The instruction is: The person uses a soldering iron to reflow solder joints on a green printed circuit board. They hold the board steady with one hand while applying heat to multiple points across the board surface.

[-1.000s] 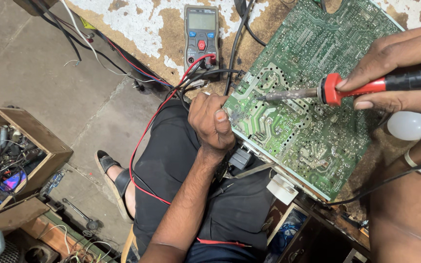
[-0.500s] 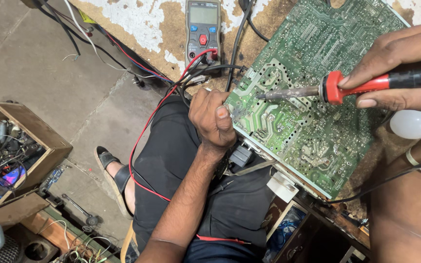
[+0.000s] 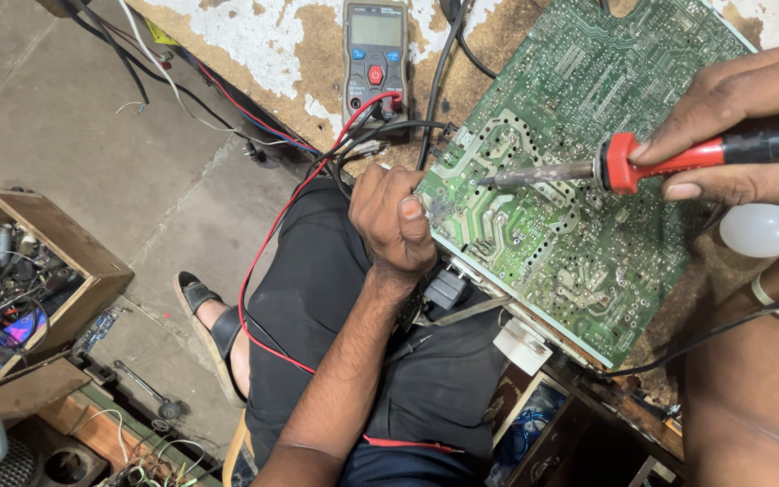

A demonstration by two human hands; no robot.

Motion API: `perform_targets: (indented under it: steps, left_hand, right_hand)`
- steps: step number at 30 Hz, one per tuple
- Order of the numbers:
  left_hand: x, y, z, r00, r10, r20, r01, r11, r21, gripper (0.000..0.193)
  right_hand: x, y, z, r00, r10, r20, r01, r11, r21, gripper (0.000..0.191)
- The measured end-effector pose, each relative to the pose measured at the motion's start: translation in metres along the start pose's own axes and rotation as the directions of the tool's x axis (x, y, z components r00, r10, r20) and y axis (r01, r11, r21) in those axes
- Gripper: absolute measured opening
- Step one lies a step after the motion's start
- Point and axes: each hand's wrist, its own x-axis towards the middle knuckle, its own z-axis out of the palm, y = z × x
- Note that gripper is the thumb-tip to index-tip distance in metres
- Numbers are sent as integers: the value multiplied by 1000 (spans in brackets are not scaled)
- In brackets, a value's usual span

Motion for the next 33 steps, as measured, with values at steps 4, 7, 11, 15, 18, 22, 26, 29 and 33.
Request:
perform_targets:
  steps: [4, 7, 11, 15, 18, 22, 26, 29, 33]
  left_hand:
    - [0, 0, 0, 1000, 6, -7, -6, 1000, 2, 57]
    - [0, 0, 0, 1000, 6, -9, -6, 1000, 4, 57]
    - [0, 0, 1, 1000, 2, -7, -2, 1000, -3, 58]
    - [0, 0, 1, 1000, 7, -7, -7, 1000, 0, 58]
    - [0, -1, 0, 1000, 4, -4, -4, 1000, 1, 58]
    - [1, -1, 0, 1000, -1, 0, 1, 1000, -8, 57]
    - [1, -1, -1, 1000, 3, -1, -3, 1000, -7, 57]
    - [1, -1, 0, 1000, 0, -4, 0, 1000, 3, 57]
    - [1, -1, 0, 1000, 2, -4, -2, 1000, 5, 57]
  right_hand:
    - [1, -1, 0, 1000, 1, 0, -1, 1000, 7, 29]
    - [1, -1, -1, 1000, 1, 4, -1, 1000, 8, 30]
    - [0, 3, 1, 1000, -8, -4, 8, 1000, 4, 31]
    - [-3, 9, 1, 1000, -12, 5, 12, 1000, -3, 33]
    - [-3, 13, 2, 1000, -25, -1, 25, 1000, 9, 34]
    - [-2, 13, 3, 1000, -27, -7, 27, 999, 21, 34]
    - [-2, 7, 1, 1000, -4, 3, 4, 1000, 3, 33]
    - [0, 2, -1, 1000, 6, 16, -6, 1000, 0, 33]
    - [4, -2, -4, 999, -53, -15, 53, 998, 15, 31]
